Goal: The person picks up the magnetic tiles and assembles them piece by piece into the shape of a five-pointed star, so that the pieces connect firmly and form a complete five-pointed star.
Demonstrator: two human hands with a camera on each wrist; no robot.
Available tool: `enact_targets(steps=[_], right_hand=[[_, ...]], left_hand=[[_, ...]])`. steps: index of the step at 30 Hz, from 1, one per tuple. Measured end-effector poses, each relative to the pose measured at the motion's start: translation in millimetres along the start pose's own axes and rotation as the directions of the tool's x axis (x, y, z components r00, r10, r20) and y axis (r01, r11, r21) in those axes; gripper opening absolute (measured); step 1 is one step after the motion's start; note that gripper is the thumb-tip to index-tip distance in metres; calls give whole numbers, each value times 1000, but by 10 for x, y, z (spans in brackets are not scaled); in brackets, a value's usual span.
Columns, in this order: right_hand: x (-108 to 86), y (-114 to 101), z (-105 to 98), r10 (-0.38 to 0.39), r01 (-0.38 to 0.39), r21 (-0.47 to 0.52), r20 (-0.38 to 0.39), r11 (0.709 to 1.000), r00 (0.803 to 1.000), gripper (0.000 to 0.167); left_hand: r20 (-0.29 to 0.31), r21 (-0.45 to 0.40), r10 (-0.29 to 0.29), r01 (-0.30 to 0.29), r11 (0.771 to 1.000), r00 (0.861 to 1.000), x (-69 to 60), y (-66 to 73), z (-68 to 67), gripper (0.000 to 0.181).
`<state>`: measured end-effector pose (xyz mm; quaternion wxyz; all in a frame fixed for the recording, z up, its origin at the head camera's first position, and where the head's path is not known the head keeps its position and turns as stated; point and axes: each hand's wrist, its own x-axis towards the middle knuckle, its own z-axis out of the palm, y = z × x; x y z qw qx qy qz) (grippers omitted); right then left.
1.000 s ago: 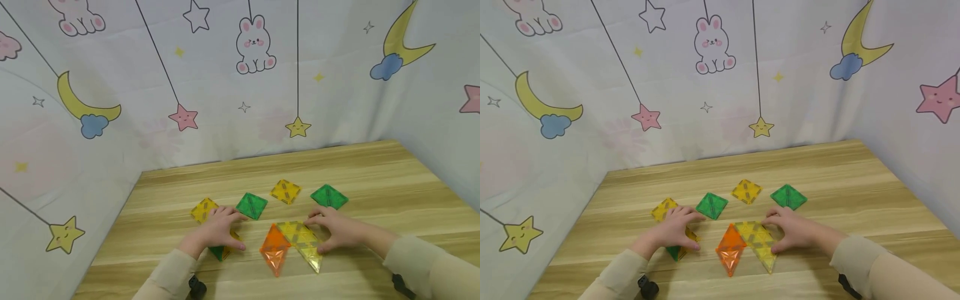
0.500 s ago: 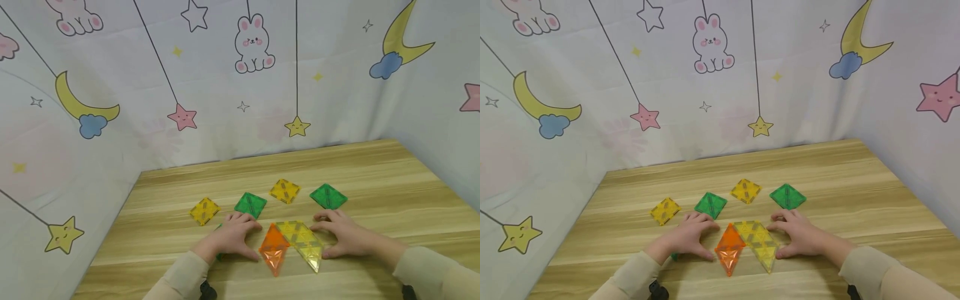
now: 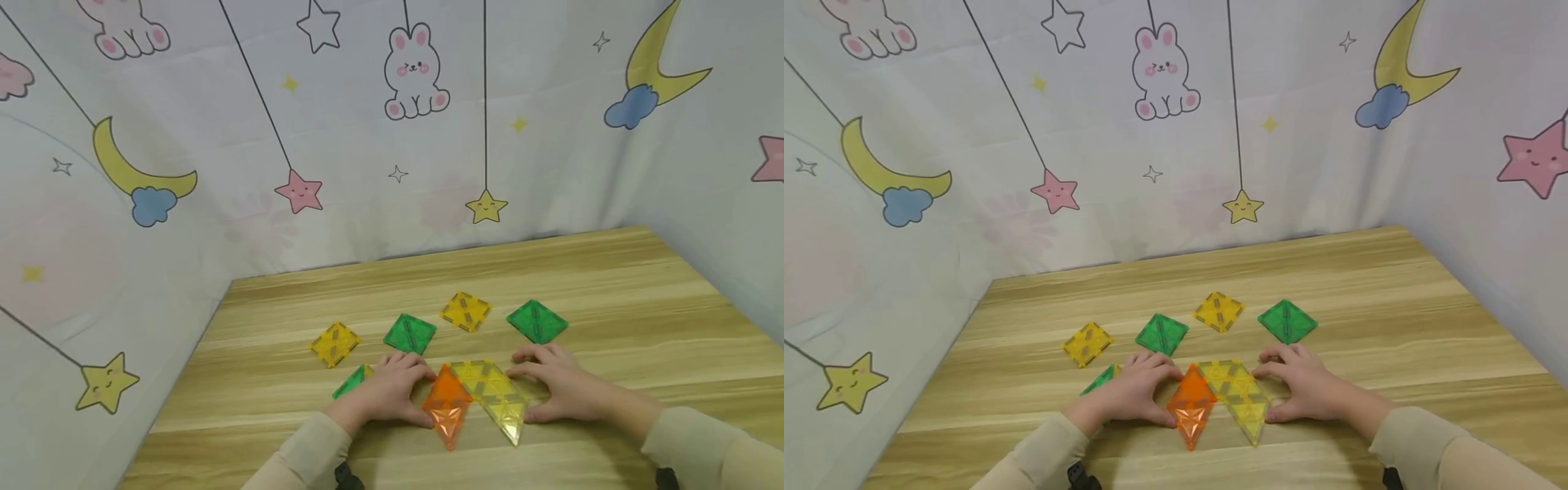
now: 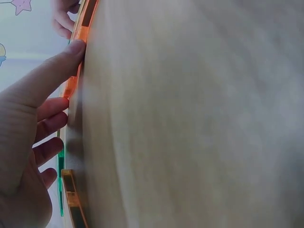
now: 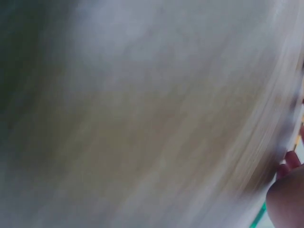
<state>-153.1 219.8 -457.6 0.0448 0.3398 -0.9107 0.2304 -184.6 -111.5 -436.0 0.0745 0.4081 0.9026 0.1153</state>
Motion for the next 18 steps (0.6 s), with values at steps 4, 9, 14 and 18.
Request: enact_targets(steps=[4, 9, 14, 18], right_hand=[[7, -10, 11, -20, 20, 3, -15, 1000, 1000, 60], [24, -33, 6, -3, 3, 15, -7, 1000, 1000, 60], [34, -37, 18, 24, -24, 25, 5, 999, 1000, 62], [33, -45, 26, 46, -47, 49, 21, 998, 999, 63]], left_hand=[[5, -12, -18, 18, 1000, 1000, 4, 5, 13, 63], [1, -38, -21, 21, 999, 1000, 1, 14, 6, 63], [4, -48, -20, 21, 999, 1000, 0, 19, 14, 63], [11, -47, -33, 33, 998, 999, 5, 24, 21, 64]])
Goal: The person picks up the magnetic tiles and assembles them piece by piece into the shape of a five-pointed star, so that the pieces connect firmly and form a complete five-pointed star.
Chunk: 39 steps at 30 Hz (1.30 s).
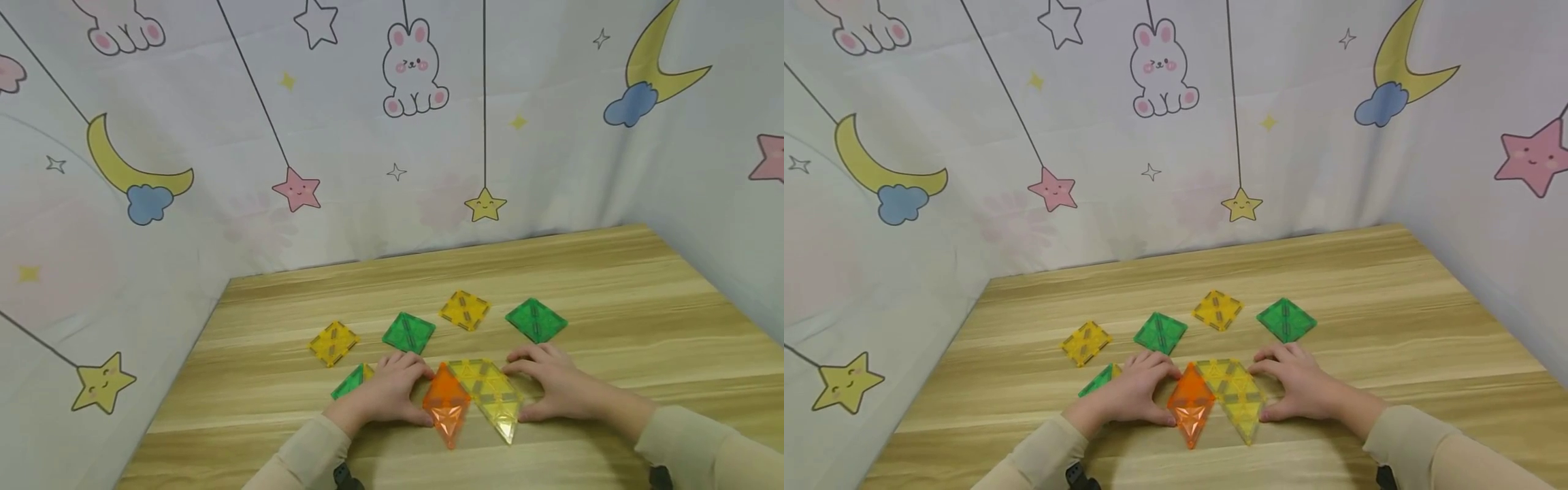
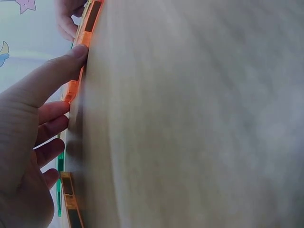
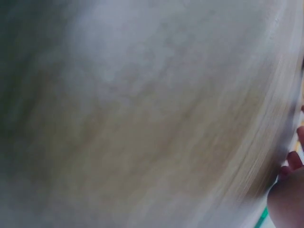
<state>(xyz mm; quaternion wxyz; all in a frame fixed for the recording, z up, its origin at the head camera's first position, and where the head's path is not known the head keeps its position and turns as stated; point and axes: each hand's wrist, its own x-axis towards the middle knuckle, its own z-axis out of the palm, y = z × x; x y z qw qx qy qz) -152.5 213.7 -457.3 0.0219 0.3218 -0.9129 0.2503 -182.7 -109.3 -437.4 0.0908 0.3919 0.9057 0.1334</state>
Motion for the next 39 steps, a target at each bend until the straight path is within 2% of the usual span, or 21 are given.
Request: enact_targets(steps=[9, 17, 25, 27, 30, 35, 39], right_hand=[[9, -36, 13, 15, -16, 51, 14, 999, 1000, 61], [7, -82, 24, 22, -23, 82, 12, 996, 1000, 60], [1, -141, 0, 154, -167, 180, 83, 969, 985, 71], [1, -147, -16, 152, -171, 225, 97, 959, 984, 71], [20, -144, -37, 148, -180, 325, 123, 928, 981, 67], [79, -154, -51, 197, -251, 468, 162, 847, 967, 58], [146, -195, -48, 215, -280, 556, 181, 782, 960, 62]], left_hand=[[-22, -49, -1, 0, 999, 1000, 0, -9, 19, 60], [-26, -90, -39, 37, 995, 999, -21, 17, 11, 59], [-32, -118, -64, 59, 991, 997, -20, 21, 35, 59], [-32, -112, -64, 61, 992, 997, -18, 25, 39, 59], [-31, -101, -62, 59, 993, 998, -17, 34, 37, 59], [-24, -94, -65, 63, 994, 998, -20, 46, 23, 58], [-28, -88, -66, 64, 994, 997, -22, 47, 17, 58]])
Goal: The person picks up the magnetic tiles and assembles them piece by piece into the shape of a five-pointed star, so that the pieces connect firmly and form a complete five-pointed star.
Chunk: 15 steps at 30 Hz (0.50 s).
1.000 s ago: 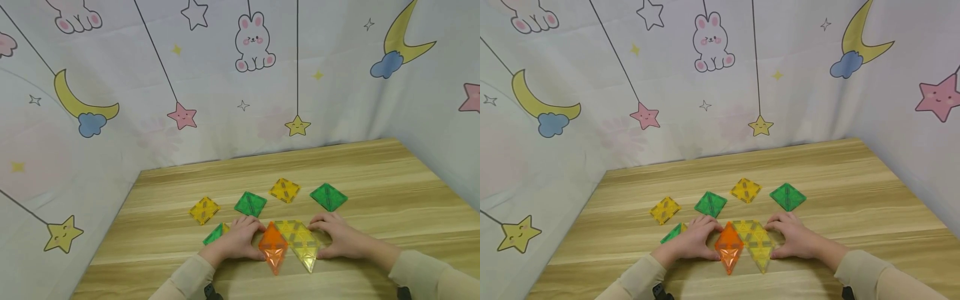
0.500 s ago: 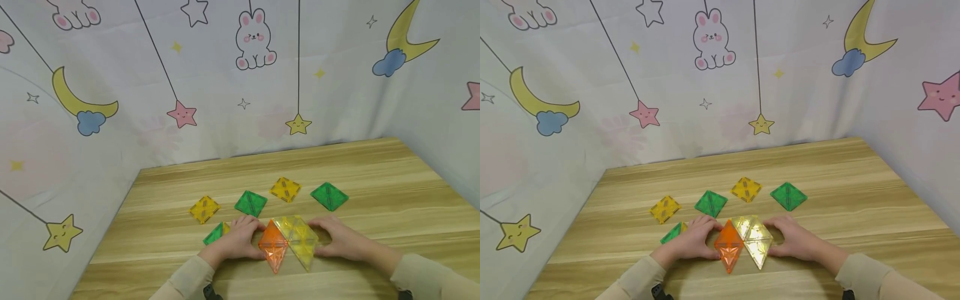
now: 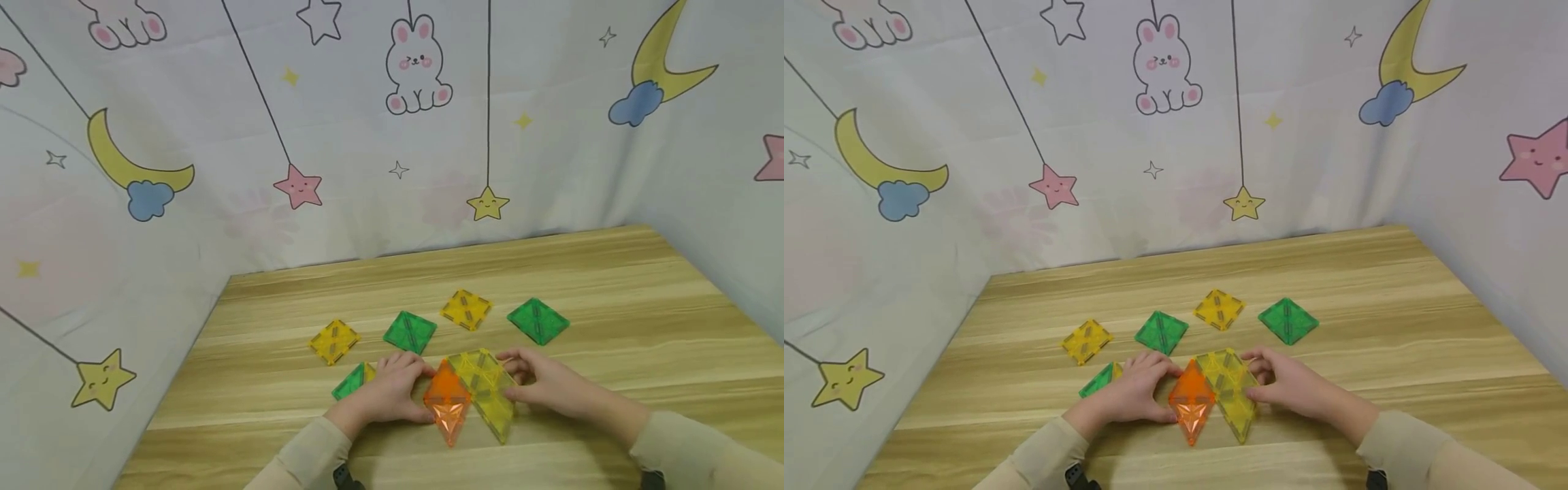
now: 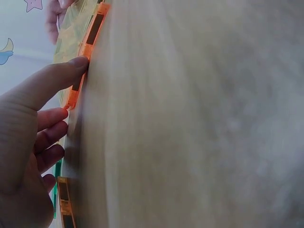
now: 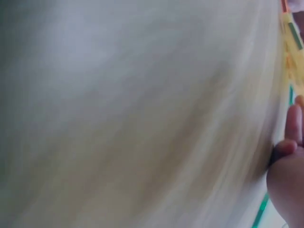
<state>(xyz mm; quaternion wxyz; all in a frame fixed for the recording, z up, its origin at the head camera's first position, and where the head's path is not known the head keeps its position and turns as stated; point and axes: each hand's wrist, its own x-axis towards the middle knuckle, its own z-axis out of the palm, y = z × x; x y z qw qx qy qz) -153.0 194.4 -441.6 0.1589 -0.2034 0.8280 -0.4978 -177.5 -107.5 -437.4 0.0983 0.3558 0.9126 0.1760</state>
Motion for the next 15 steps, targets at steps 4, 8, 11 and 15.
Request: enact_targets(steps=[4, 8, 11, 15], right_hand=[[70, -34, 44, 17, -20, 102, 35, 995, 999, 71], [162, -81, 122, 50, -50, 83, 6, 995, 999, 72], [244, -119, 203, 72, -72, 4, -62, 997, 995, 68], [322, -136, 293, 83, -89, -43, -130, 995, 988, 57]], left_hand=[[-4, 11, 5, -4, 1000, 1000, 5, 2, 4, 59], [0, 19, 7, -7, 1000, 1000, 11, -3, 6, 59], [0, 13, 5, -5, 1000, 1000, 13, -6, 3, 60], [2, -8, 3, -3, 1000, 1000, 14, -9, -1, 60]])
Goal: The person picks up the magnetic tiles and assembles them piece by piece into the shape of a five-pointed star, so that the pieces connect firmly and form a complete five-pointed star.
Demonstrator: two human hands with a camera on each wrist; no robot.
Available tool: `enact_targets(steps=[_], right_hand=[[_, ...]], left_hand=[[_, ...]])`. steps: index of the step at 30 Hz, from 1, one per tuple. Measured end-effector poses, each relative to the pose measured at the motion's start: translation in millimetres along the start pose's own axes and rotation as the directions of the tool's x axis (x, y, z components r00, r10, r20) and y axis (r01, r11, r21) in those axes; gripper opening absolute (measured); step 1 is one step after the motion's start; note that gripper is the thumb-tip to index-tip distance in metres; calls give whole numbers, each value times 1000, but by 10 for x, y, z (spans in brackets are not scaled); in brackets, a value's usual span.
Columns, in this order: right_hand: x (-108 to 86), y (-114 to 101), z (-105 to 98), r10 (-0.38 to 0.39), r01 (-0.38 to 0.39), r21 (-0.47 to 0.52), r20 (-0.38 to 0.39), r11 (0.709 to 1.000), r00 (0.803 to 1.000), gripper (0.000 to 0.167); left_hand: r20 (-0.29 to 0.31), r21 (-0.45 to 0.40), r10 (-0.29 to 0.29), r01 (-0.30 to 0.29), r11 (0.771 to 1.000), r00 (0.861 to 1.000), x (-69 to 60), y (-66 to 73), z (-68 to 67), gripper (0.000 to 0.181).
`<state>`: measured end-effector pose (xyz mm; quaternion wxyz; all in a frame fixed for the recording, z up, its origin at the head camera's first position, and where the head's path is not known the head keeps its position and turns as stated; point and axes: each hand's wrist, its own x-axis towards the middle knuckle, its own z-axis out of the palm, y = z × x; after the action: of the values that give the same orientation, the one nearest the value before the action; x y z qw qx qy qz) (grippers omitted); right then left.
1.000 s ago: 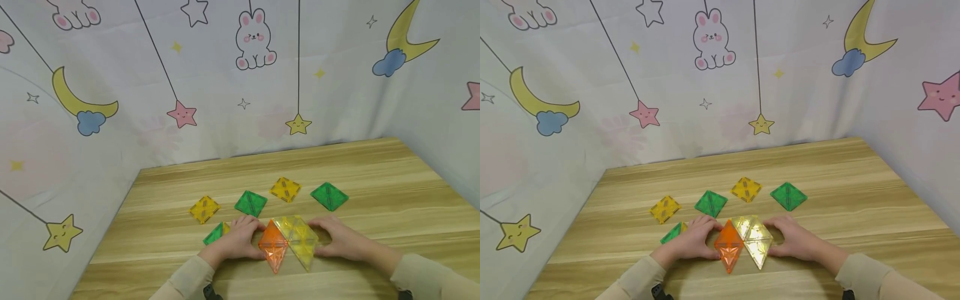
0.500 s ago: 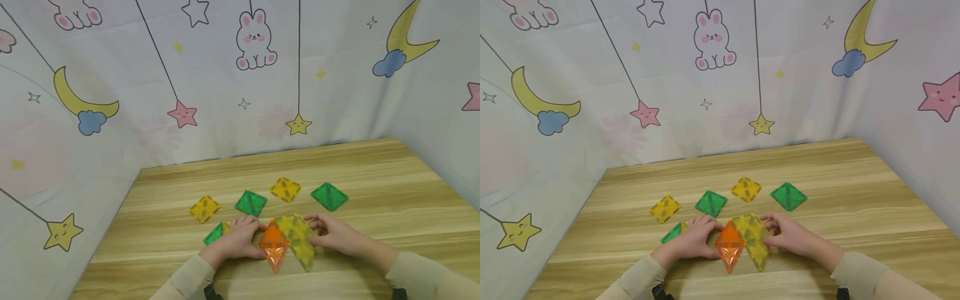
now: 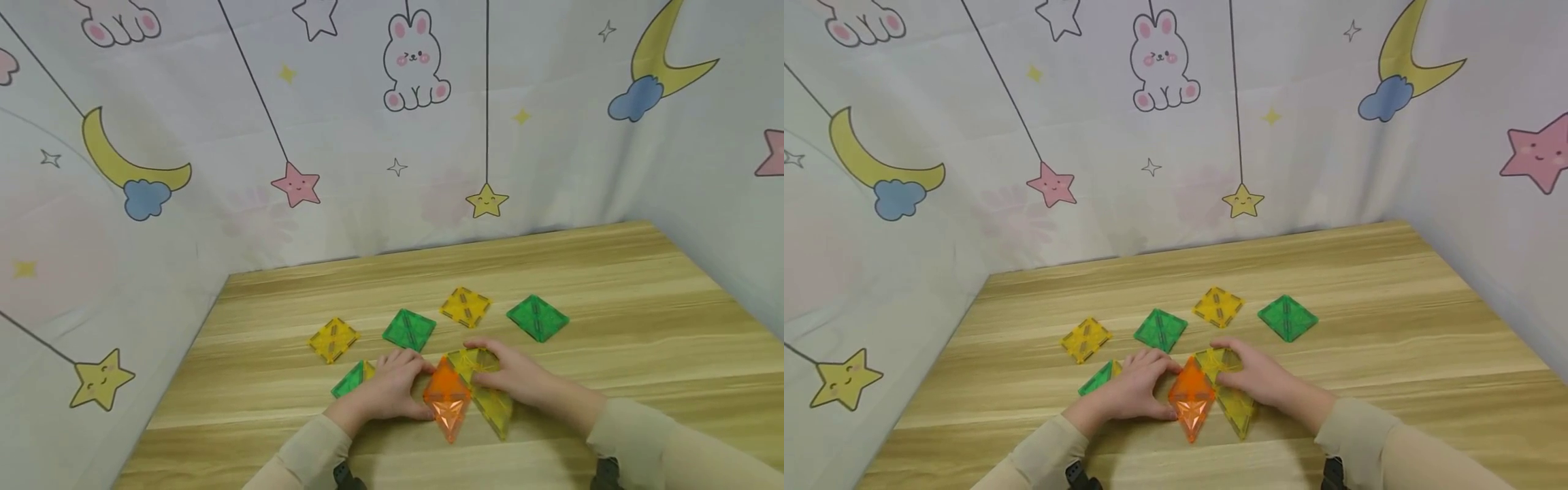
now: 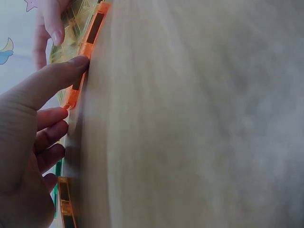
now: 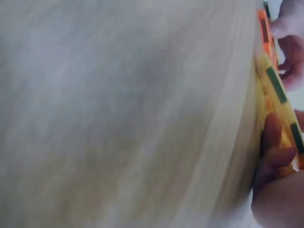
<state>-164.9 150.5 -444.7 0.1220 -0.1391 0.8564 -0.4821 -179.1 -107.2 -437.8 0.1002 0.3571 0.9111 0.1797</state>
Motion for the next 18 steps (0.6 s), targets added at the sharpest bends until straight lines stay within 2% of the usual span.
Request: enact_targets(steps=[4, 6, 8, 10, 13, 15, 18], right_hand=[[15, 7, 24, 5, -4, 16, -40, 1000, 999, 49], [0, 21, 5, 10, -8, 28, -52, 1000, 999, 48], [-14, 32, -15, 4, -2, 39, -54, 999, 999, 49], [-26, 41, -28, -4, 6, 58, -43, 998, 999, 49], [-43, 44, -35, -22, 24, 103, -26, 994, 999, 51], [-56, 40, -38, -31, 32, 147, -10, 989, 999, 53], [-78, 30, -42, -44, 38, 224, 19, 974, 999, 58]], left_hand=[[-2, -34, -7, 7, 999, 1000, 13, -8, -9, 66], [-4, -83, -7, 7, 997, 1000, 36, 15, -17, 71], [-1, -169, 8, -8, 986, 1000, 64, 45, -17, 75], [15, -284, 21, -16, 959, 1000, 85, 89, -13, 77], [34, -433, 22, -5, 901, 999, 109, 160, 12, 79], [33, -490, 4, 12, 872, 999, 119, 209, 29, 80], [10, -543, -24, 26, 839, 1000, 138, 269, 55, 81]])
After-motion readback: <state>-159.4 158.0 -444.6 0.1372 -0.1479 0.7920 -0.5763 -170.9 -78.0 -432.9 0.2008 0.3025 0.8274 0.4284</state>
